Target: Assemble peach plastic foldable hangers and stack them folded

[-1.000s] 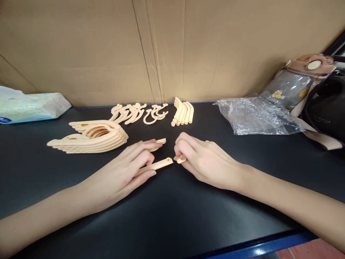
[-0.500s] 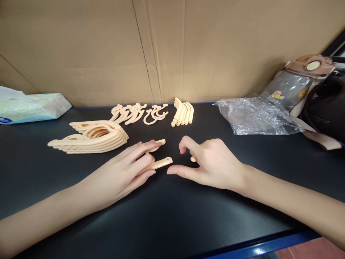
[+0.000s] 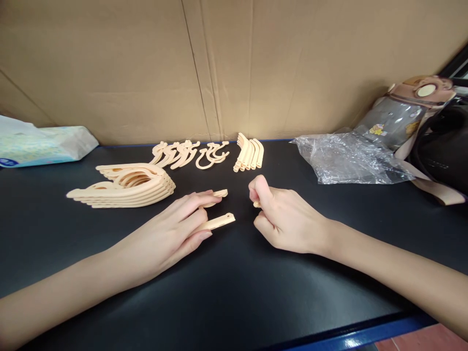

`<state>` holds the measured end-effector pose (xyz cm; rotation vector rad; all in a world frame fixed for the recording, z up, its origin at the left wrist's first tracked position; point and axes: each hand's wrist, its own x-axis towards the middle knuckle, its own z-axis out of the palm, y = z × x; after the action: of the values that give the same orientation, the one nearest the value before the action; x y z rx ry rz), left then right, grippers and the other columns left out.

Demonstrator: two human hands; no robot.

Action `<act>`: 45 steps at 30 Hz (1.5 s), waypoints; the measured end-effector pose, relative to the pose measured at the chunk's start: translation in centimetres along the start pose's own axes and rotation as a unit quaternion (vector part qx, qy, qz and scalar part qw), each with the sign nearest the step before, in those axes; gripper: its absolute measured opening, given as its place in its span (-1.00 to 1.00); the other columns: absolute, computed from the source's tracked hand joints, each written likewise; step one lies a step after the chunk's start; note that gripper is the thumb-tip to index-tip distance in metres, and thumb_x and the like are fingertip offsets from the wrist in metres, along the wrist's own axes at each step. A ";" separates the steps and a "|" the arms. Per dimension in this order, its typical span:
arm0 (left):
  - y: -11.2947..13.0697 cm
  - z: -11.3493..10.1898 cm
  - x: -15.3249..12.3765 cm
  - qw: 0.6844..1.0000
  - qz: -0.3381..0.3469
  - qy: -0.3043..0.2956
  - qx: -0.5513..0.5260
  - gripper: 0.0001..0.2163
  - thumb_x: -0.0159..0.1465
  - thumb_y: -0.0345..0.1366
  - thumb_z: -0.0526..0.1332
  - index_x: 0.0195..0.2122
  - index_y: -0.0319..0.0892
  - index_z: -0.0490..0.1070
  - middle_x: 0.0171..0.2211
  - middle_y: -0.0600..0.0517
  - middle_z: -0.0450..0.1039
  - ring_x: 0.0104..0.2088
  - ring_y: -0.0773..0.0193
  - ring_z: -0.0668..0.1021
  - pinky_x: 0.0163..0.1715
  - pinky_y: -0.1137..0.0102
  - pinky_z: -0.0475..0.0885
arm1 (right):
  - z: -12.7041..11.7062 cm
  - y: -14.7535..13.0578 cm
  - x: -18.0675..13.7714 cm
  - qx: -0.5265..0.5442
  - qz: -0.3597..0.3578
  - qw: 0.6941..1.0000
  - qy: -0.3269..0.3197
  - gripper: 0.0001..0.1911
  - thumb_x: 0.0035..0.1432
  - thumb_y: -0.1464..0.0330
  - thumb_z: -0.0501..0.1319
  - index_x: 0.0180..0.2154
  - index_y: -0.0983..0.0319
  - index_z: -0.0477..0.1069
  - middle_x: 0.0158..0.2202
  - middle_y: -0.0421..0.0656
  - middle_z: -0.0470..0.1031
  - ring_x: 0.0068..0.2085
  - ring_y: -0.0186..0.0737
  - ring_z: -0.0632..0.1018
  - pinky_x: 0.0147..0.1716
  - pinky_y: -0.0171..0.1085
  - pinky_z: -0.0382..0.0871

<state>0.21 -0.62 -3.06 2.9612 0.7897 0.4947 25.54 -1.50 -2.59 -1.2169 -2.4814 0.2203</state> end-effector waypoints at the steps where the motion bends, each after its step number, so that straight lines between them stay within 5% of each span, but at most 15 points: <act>1: 0.0 0.0 0.0 1.000 0.000 -0.001 -0.001 -0.78 0.45 -0.34 -0.01 -0.29 -0.25 0.37 0.18 -0.26 0.30 0.22 -0.03 0.35 0.16 0.06 0.36 | 0.0 0.1 0.0 0.011 0.000 1.000 0.000 -0.77 0.05 0.51 -0.06 -0.29 0.12 -0.09 -0.41 -0.27 0.24 -0.57 -0.32 0.29 -0.55 -0.32 0.22; 9: -0.1 -0.1 0.0 1.000 0.001 -0.013 0.002 -0.78 0.45 -0.33 -0.02 -0.28 -0.24 0.34 0.21 -0.26 0.27 0.26 -0.04 0.31 0.20 0.03 0.32 | 0.1 0.1 -0.1 0.067 -0.014 0.998 -0.012 -0.81 0.17 0.51 -0.08 -0.30 0.11 -0.09 -0.41 -0.30 0.22 -0.61 -0.38 0.17 -0.59 -0.34 0.14; 16: 0.0 0.0 -0.1 1.000 0.010 0.000 0.005 -0.80 0.45 -0.34 -0.02 -0.25 -0.25 0.34 0.16 -0.27 0.30 0.26 -0.05 0.32 0.22 -0.01 0.29 | 0.5 0.3 -0.1 0.056 -0.022 0.997 0.047 -0.78 0.18 0.47 -0.05 -0.25 0.11 -0.13 -0.39 -0.28 0.20 -0.60 -0.38 0.22 -0.60 -0.34 0.17; 22: -0.1 0.2 -0.2 1.000 0.008 -0.009 -0.005 -0.79 0.45 -0.32 -0.01 -0.26 -0.24 0.35 0.20 -0.26 0.28 0.29 -0.08 0.27 0.26 -0.05 0.21 | 0.4 0.5 -0.2 0.085 -0.023 0.996 0.018 -0.80 0.17 0.51 -0.08 -0.30 0.11 -0.11 -0.41 -0.30 0.18 -0.62 -0.40 0.13 -0.62 -0.35 0.09; 34: -0.1 0.0 -0.2 1.000 -0.006 -0.007 -0.002 -0.77 0.45 -0.34 -0.03 -0.20 -0.27 0.38 0.23 -0.24 0.26 0.24 -0.05 0.34 0.22 0.05 0.33 | 0.2 0.2 -0.1 0.093 -0.005 0.996 0.010 -0.89 0.33 0.44 -0.08 -0.28 0.14 0.03 -0.60 -0.42 0.09 -0.66 -0.40 0.16 -0.62 -0.38 0.07; 45: -0.1 0.1 -0.2 1.000 0.007 0.004 0.005 -0.78 0.46 -0.32 -0.03 -0.22 -0.25 0.36 0.20 -0.26 0.28 0.26 -0.06 0.32 0.22 0.00 0.30 | 0.6 0.4 0.2 0.064 -0.028 0.997 0.043 -0.85 0.42 0.32 -0.03 -0.16 0.18 0.28 -0.32 -0.22 0.42 -0.39 -0.36 0.45 -0.37 -0.37 0.28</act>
<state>0.01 -0.61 -3.25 2.9785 0.7754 0.5037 25.50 -1.10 -3.23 -1.0806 -2.3850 0.3001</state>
